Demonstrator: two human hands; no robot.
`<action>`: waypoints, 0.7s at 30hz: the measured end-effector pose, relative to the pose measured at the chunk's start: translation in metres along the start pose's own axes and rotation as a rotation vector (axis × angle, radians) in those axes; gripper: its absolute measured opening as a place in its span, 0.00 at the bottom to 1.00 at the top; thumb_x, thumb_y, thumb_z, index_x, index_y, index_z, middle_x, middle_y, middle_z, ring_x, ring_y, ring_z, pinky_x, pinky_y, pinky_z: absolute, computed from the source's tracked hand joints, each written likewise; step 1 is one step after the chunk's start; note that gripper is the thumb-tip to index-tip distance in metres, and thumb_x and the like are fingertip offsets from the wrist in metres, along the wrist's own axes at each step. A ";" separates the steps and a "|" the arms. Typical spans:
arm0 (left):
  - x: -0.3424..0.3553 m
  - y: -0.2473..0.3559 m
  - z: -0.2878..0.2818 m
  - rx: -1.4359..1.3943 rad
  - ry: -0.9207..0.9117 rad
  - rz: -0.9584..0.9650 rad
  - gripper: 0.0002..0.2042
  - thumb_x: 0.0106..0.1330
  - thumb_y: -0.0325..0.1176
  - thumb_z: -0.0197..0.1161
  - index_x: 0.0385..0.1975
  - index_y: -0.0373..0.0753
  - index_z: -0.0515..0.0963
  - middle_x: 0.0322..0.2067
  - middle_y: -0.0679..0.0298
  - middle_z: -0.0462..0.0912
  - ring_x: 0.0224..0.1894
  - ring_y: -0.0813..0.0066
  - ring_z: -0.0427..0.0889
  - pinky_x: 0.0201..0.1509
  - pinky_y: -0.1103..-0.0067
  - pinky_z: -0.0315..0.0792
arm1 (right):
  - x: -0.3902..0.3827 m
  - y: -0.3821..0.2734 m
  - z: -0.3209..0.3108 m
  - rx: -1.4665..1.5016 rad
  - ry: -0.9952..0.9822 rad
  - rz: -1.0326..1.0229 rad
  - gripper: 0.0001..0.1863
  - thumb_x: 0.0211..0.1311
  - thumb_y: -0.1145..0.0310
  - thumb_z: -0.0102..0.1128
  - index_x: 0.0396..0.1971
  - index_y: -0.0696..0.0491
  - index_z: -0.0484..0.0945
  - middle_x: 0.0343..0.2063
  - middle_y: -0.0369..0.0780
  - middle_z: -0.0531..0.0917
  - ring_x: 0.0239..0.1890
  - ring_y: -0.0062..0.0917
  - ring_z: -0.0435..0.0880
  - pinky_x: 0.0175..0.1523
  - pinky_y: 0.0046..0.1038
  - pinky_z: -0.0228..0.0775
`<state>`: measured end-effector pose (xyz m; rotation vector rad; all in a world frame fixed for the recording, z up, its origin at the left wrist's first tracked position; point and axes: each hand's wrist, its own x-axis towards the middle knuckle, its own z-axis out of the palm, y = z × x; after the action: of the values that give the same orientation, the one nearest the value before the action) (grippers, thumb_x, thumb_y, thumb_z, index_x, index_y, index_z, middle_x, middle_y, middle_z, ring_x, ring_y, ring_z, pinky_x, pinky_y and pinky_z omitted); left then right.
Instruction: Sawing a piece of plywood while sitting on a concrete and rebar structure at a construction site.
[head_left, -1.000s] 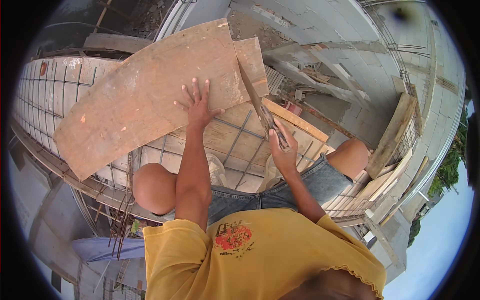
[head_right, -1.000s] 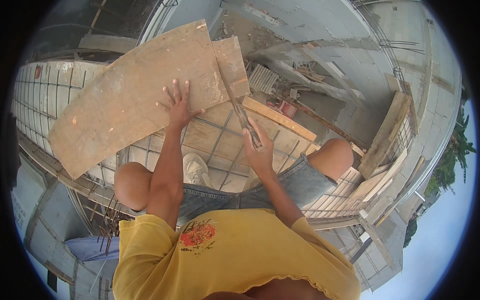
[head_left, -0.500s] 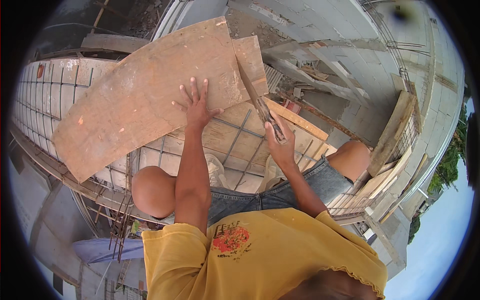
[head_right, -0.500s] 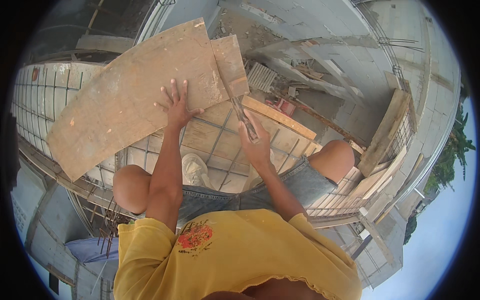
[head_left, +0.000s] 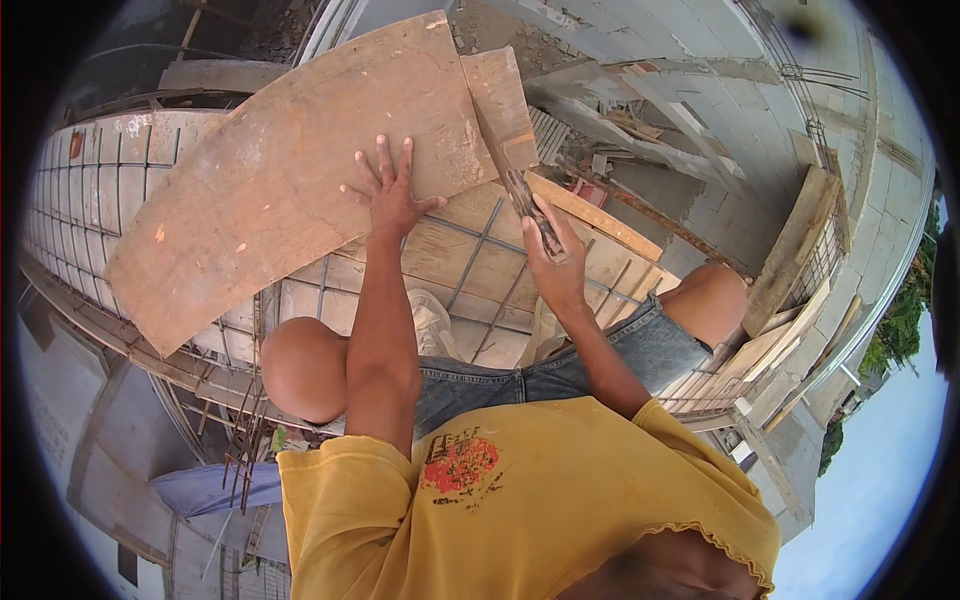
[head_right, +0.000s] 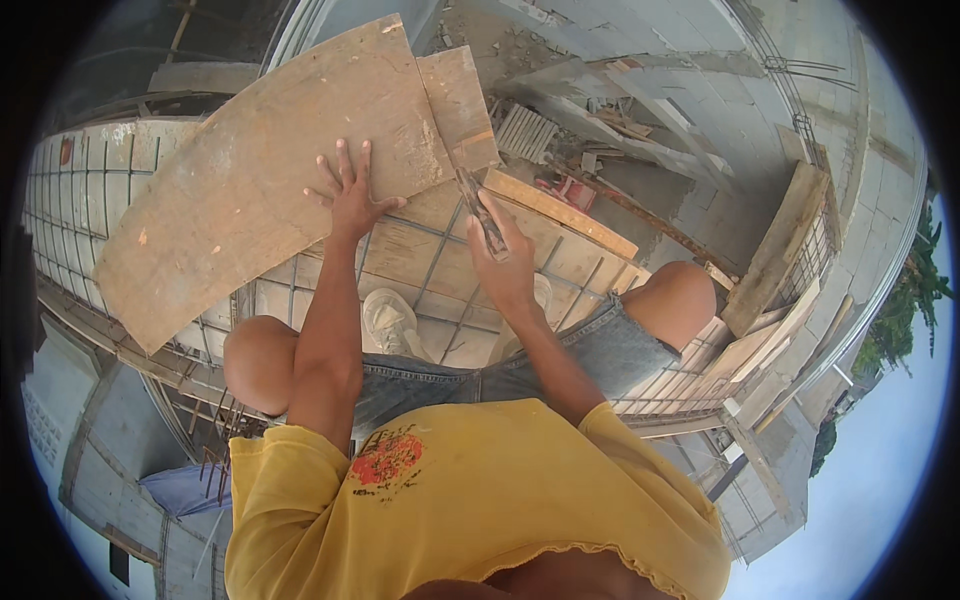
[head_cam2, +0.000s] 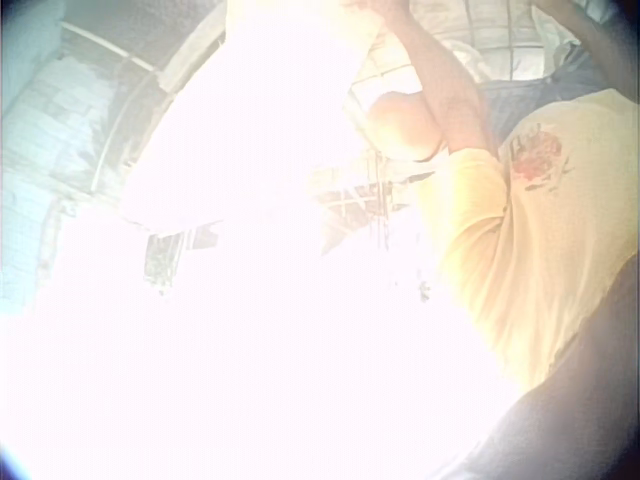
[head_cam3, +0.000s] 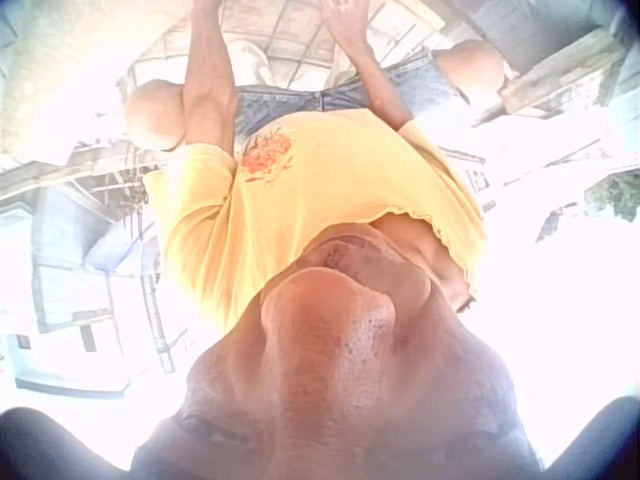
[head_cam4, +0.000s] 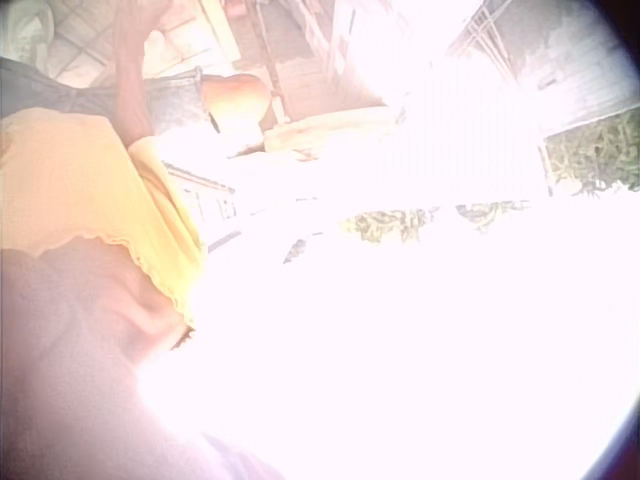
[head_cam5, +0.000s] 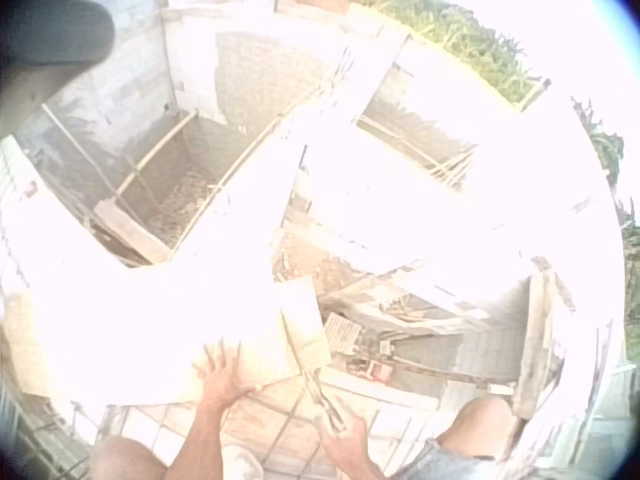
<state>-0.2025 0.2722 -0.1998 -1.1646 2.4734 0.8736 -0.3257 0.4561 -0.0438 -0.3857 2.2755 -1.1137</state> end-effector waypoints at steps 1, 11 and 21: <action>0.010 -0.007 -0.003 0.001 0.015 -0.016 0.60 0.39 0.61 0.77 0.75 0.64 0.46 0.77 0.63 0.30 0.76 0.42 0.21 0.61 0.28 0.19 | -0.039 0.003 -0.019 -0.011 -0.020 0.026 0.21 0.65 0.74 0.61 0.57 0.59 0.75 0.41 0.45 0.86 0.41 0.21 0.83 0.48 0.23 0.74; 0.012 0.020 -0.001 0.031 -0.011 0.012 0.59 0.40 0.61 0.76 0.75 0.65 0.46 0.77 0.62 0.29 0.76 0.42 0.21 0.62 0.28 0.18 | 0.062 0.012 0.024 0.005 0.104 -0.198 0.20 0.66 0.70 0.63 0.56 0.58 0.77 0.36 0.43 0.85 0.35 0.16 0.78 0.43 0.21 0.71; -0.006 -0.006 -0.016 0.047 0.001 -0.035 0.60 0.40 0.61 0.77 0.75 0.65 0.45 0.77 0.65 0.28 0.76 0.43 0.21 0.63 0.28 0.21 | -0.121 -0.007 -0.073 -0.090 -0.037 0.049 0.21 0.67 0.74 0.60 0.58 0.63 0.74 0.42 0.46 0.85 0.45 0.21 0.82 0.52 0.23 0.72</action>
<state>-0.1940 0.2632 -0.1872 -1.1891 2.4528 0.8010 -0.2737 0.5562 0.0423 -0.3801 2.2956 -0.9746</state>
